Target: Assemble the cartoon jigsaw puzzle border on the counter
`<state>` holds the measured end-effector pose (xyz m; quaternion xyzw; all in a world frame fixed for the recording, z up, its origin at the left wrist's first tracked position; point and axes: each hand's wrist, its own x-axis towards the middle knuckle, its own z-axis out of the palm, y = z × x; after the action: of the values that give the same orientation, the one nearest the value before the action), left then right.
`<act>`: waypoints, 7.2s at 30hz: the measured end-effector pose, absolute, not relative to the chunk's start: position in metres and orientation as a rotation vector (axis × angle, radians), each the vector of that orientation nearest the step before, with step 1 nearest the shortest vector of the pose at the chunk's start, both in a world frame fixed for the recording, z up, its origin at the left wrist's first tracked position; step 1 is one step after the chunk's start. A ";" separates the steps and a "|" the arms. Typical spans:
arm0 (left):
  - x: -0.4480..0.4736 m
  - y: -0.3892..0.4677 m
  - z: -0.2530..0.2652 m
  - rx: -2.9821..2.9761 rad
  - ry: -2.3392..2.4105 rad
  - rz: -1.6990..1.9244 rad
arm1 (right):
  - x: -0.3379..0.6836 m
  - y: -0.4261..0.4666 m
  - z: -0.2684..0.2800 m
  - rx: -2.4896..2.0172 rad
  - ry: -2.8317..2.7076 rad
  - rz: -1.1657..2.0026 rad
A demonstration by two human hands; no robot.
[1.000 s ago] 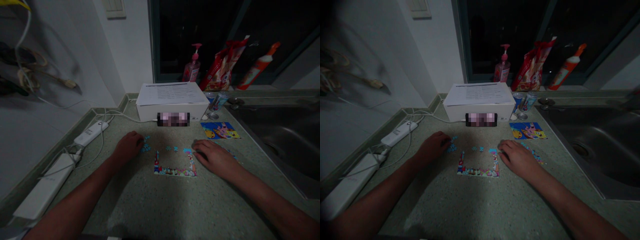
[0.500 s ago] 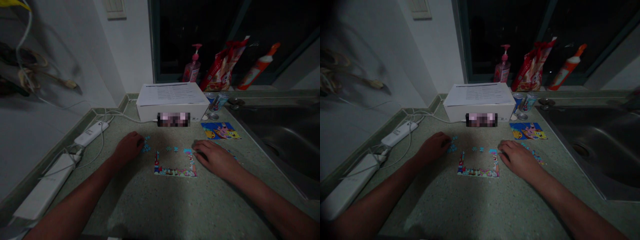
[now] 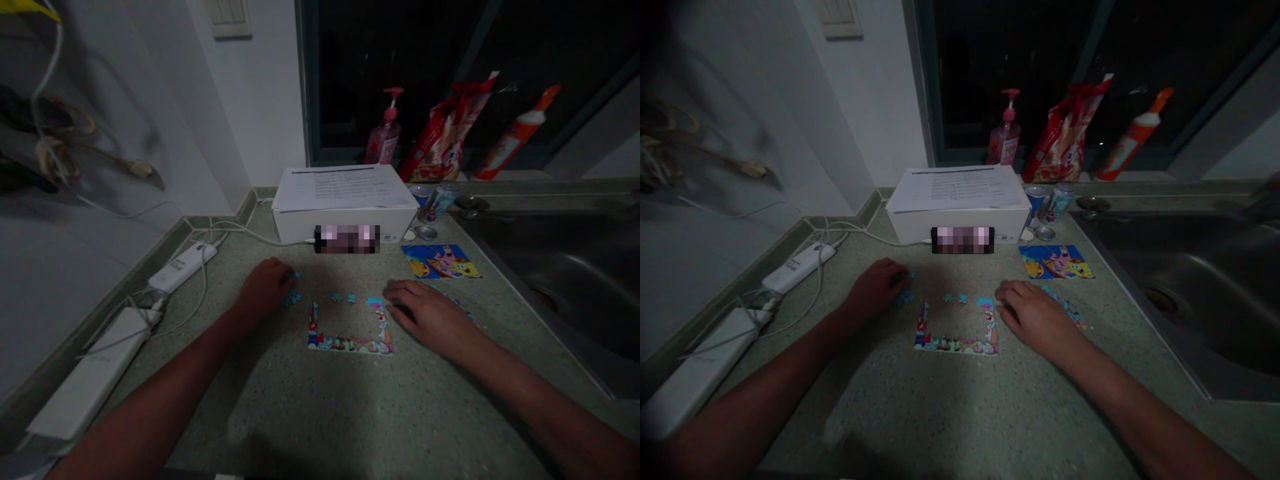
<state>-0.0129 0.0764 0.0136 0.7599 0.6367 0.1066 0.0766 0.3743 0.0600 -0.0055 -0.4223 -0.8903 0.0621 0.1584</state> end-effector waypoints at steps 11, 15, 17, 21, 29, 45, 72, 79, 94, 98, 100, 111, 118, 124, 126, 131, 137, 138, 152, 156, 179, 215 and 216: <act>-0.008 0.083 0.007 2.406 1.734 0.328 | 0.375 0.061 -0.006 -1.216 -2.564 0.151; -0.007 0.083 0.002 2.460 1.646 0.376 | 0.375 0.061 -0.007 -1.227 -2.574 0.165; -0.006 0.083 0.001 2.469 1.613 0.383 | 0.375 0.060 -0.006 -1.220 -2.574 0.172; -0.005 0.082 0.001 2.443 1.590 0.419 | 0.374 0.060 -0.005 -1.205 -2.548 0.174; -0.004 0.077 0.001 2.402 1.640 0.440 | 0.374 0.061 -0.004 -1.192 -2.550 0.159; -0.003 0.075 -0.001 2.502 1.519 0.427 | 0.375 0.061 -0.006 -1.196 -2.542 0.168; -0.021 0.081 0.009 2.368 1.724 0.548 | 0.374 0.060 -0.003 -1.212 -2.535 0.190; -0.044 0.079 0.014 2.305 1.865 0.456 | 0.376 0.061 -0.008 -1.192 -2.532 0.179; -0.038 0.063 0.016 2.470 1.568 0.290 | 0.375 0.061 -0.004 -1.206 -2.544 0.189; -0.038 0.064 0.013 2.479 1.569 0.315 | 0.375 0.061 -0.005 -1.209 -2.534 0.195; -0.037 0.064 0.015 2.468 1.560 0.320 | 0.375 0.061 -0.005 -1.212 -2.532 0.192; -0.028 0.054 0.027 2.454 1.481 0.309 | 0.376 0.061 -0.007 -1.198 -2.535 0.187; -0.040 0.055 0.037 2.414 1.673 0.179 | 0.375 0.061 -0.005 -1.192 -2.548 0.188; -0.042 0.054 0.041 2.415 1.613 0.119 | 0.375 0.061 -0.005 -1.201 -2.545 0.189; -0.038 0.053 0.042 2.397 1.603 0.100 | 0.375 0.060 -0.006 -1.208 -2.541 0.192; -0.036 0.052 0.046 2.368 1.669 -0.005 | 0.375 0.060 -0.007 -1.209 -2.544 0.185; -0.041 0.055 0.055 2.285 1.915 -0.213 | 0.376 0.061 -0.008 -1.211 -2.534 0.208; -0.041 0.055 0.056 2.268 1.931 -0.236 | 0.376 0.061 -0.008 -1.214 -2.537 0.209; -0.041 0.058 0.048 2.211 1.911 -0.199 | 0.377 0.062 -0.009 -1.214 -2.552 0.182; -0.041 0.058 0.048 2.241 1.878 -0.170 | 0.376 0.061 -0.008 -1.211 -2.531 0.197; -0.048 0.063 0.037 2.144 1.876 0.008 | 0.375 0.061 -0.007 -1.205 -2.531 0.199; 0.013 0.074 0.017 2.011 1.541 0.324 | 0.374 0.058 -0.004 -1.217 -2.557 0.174; 0.013 0.074 0.018 2.012 1.538 0.323 | 0.374 0.058 -0.004 -1.222 -2.562 0.169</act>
<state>0.0133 0.0735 0.0177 0.7542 0.5765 0.1210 0.2901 0.3736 0.0584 -0.0041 -0.4248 -0.8911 0.0588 0.1485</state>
